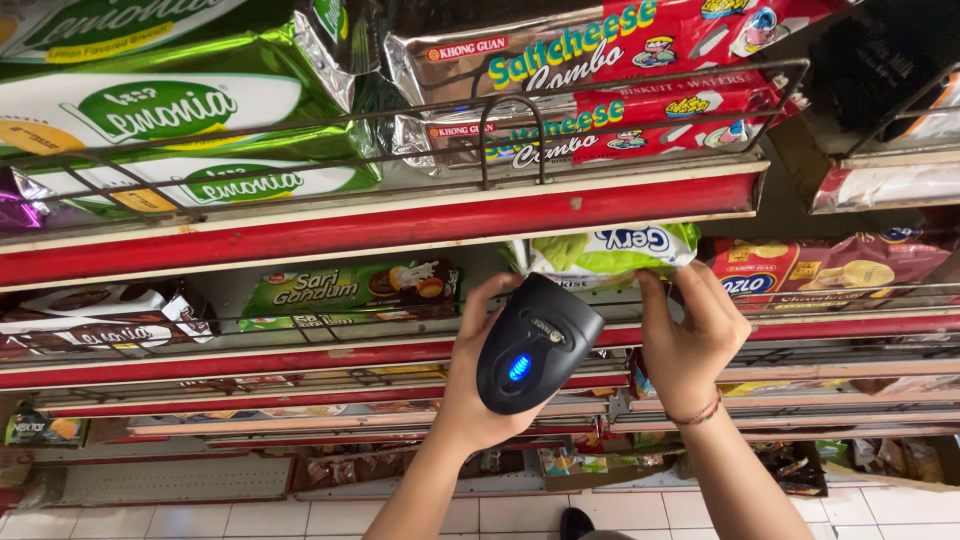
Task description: The person restocks snack items in a convenience store. They take packaged snacks from a cardboard box, wipe them with a cloth, scan the barcodes with a handheld scanner, and place them on the shelves.
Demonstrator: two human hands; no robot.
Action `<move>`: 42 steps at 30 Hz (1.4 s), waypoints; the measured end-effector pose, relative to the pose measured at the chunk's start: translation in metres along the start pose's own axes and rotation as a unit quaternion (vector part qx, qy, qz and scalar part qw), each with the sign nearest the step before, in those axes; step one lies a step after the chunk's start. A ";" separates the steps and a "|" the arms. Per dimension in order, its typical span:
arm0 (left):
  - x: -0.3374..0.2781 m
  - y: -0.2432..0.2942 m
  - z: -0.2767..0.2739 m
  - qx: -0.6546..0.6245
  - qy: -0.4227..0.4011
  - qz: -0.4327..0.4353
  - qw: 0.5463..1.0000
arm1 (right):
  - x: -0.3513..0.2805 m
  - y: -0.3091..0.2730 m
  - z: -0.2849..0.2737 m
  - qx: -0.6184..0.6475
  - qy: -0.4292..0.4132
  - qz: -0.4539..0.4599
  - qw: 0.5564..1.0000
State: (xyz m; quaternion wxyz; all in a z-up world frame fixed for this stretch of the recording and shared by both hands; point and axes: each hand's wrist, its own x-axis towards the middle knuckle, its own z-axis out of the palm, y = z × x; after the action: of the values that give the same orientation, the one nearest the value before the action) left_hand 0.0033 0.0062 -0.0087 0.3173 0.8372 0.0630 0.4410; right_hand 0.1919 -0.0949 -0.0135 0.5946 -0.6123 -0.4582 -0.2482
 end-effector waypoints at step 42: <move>-0.013 -0.010 -0.006 -0.070 0.008 -0.094 0.993 | 0.002 -0.005 -0.006 -0.134 -0.104 -0.039 0.985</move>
State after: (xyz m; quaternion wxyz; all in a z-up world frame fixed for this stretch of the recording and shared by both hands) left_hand -0.0072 0.0117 -0.0212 0.4147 0.7999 0.1124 0.4189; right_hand 0.1902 -0.1007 -0.0087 0.4460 -0.6905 -0.5038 -0.2656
